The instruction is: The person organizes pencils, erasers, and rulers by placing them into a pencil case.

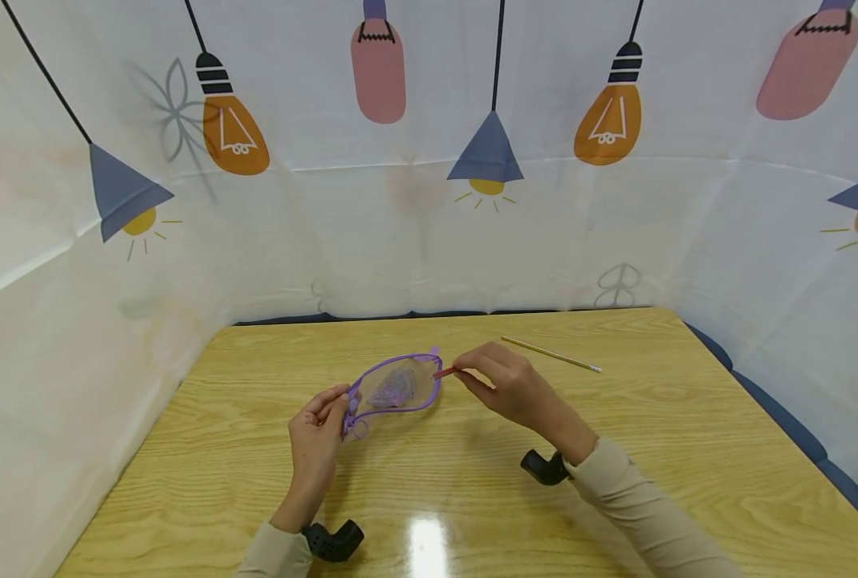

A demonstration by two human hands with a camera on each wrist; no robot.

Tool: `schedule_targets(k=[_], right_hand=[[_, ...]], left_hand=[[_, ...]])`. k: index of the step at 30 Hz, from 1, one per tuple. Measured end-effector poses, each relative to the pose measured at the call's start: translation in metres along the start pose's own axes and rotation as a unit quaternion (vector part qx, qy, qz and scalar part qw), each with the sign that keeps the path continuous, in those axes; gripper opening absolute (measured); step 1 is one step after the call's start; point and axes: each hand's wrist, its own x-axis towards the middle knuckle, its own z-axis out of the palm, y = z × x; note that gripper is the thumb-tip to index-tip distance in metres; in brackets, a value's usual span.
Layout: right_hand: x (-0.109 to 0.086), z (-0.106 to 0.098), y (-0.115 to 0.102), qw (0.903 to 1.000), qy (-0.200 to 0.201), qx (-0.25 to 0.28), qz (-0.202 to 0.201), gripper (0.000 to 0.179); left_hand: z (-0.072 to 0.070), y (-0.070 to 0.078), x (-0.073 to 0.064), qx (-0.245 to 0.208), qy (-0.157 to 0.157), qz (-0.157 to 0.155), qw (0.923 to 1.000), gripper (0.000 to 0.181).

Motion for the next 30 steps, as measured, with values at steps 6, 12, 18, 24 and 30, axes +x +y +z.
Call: schedule_targets(k=[6, 12, 18, 24, 30], right_hand=[[0.005, 0.007, -0.004, 0.9995, 0.018, 0.024, -0.004, 0.013], [0.007, 0.012, -0.007, 0.9983, 0.016, 0.054, -0.016, 0.01], [0.006, 0.019, -0.01, 0.9974, 0.008, 0.065, -0.029, 0.008], [0.008, 0.029, -0.01, 0.9959, 0.015, 0.075, -0.049, 0.008], [0.01, 0.038, -0.012, 0.9947, 0.001, 0.09, -0.05, 0.018]], left_hand=[[0.001, 0.001, 0.0, -0.001, -0.001, -0.002, 1.0, 0.022], [0.001, 0.0, 0.0, 0.001, 0.006, -0.005, 1.0, 0.022], [0.001, -0.001, 0.0, -0.002, 0.005, 0.004, 1.0, 0.022], [0.0, 0.0, -0.001, 0.01, 0.005, 0.003, 0.9999, 0.022], [-0.001, 0.0, -0.001, 0.012, 0.004, 0.007, 0.9999, 0.022]])
